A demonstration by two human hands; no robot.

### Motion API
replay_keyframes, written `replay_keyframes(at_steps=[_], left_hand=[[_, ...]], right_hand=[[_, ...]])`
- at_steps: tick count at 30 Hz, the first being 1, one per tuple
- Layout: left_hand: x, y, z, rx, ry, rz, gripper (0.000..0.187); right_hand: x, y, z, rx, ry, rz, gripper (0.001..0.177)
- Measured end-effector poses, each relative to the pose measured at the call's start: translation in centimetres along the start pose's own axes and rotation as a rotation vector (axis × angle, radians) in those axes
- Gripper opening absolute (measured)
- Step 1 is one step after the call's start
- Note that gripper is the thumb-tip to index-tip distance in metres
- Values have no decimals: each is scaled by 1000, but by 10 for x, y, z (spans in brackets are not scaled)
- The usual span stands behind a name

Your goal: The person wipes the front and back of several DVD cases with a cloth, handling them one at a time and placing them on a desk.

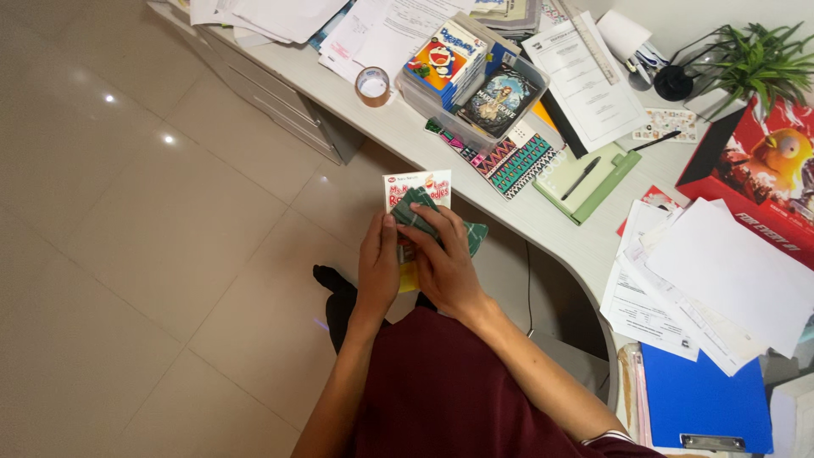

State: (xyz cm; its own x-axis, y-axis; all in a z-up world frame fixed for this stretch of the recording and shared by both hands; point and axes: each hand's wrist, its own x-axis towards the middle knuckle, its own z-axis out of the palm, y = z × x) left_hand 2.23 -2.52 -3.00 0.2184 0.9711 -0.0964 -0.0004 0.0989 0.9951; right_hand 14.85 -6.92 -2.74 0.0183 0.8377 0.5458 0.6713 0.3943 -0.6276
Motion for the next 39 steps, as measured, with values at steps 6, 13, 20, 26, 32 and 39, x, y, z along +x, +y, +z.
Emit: replay_keyframes(at_steps=[6, 13, 20, 26, 32, 39], left_hand=[[-1, 8, 6, 105, -107, 38, 37], [-2, 21, 18, 98, -231, 46, 28], [4, 25, 22, 169, -295, 127, 29], [5, 27, 17, 276, -296, 56, 30], [11, 20, 3, 293, -318, 95, 34], [25, 21, -8, 354, -405, 7, 35]], right_hand=[[9, 8, -11, 105, 12, 58, 34], [23, 9, -35, 138, 106, 106, 31], [30, 12, -52, 147, 195, 125, 29], [19, 27, -44, 129, 269, 239, 27], [15, 40, -43, 228, 257, 480, 24], [18, 35, -40, 271, 213, 536, 25]])
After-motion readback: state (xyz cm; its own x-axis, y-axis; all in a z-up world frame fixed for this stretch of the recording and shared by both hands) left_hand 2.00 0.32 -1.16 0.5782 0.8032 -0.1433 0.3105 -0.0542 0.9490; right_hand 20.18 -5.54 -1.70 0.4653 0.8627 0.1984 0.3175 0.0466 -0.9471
